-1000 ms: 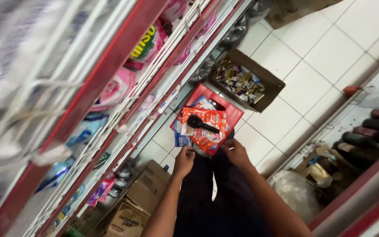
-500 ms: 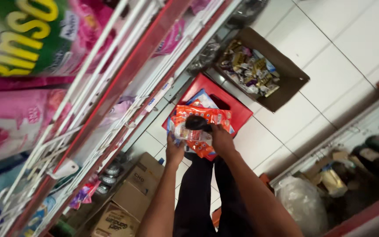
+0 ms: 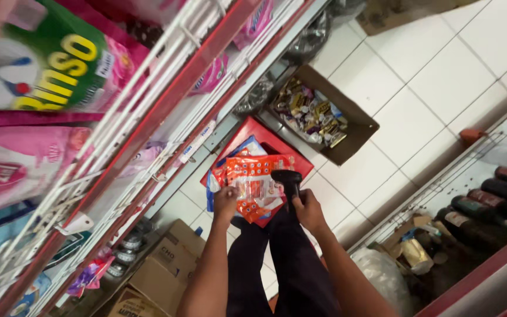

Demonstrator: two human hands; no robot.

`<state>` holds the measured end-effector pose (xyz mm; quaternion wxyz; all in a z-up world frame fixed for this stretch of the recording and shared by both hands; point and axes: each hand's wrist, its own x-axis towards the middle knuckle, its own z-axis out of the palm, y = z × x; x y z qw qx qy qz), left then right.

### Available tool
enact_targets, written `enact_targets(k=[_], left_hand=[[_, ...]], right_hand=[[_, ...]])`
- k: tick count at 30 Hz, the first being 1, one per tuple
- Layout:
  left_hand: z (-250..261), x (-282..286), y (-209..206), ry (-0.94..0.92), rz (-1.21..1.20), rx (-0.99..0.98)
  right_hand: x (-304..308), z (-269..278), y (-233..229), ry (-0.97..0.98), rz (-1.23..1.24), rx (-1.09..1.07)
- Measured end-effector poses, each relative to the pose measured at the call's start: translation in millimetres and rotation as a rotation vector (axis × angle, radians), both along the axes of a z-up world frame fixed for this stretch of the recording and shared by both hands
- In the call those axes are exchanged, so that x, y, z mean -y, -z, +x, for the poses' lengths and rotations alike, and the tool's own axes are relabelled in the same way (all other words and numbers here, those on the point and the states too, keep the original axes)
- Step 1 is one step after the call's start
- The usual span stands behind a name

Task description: The person wipes multiple detergent packets with a cloth and scans them with a handheld barcode scanner in a store aisle. They handle packets of different brands and sizes, wiping each one before placing it back on the shelf.

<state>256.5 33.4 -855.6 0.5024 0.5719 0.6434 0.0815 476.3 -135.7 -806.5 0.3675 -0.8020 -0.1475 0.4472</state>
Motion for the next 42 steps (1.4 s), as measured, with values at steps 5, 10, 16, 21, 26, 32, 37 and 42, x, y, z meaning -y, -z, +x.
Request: enact_targets(k=[5, 10, 16, 21, 26, 32, 37, 42], left_hand=[[9, 7, 0, 0.23, 0.323, -0.03], [14, 3, 13, 0.291, 0.341, -0.421], [26, 6, -36, -0.122, 0.18, 0.375], [22, 22, -100, -0.148, -0.417, 0.597], [13, 46, -203, 0.257, -0.05, 0.351], [32, 97, -342, 0.181, -0.034, 0.543], [51, 117, -421, 0.611, 0.308, 0.588], [94, 118, -445, 0.92, 0.439, 0.569]], right_hand=[[-3, 8, -16, 0.065, 0.031, -0.131], [8, -8, -13, 0.107, 0.04, -0.249], [27, -13, -34, 0.306, 0.059, -0.377], [46, -7, -91, 0.379, 0.104, -0.441], [50, -6, -174, 0.477, 0.194, -0.499], [40, -5, -266, 0.568, 0.445, -0.684], [36, 36, -296, 0.63, 0.39, -0.668], [40, 111, -311, 0.444, 0.536, -0.569]])
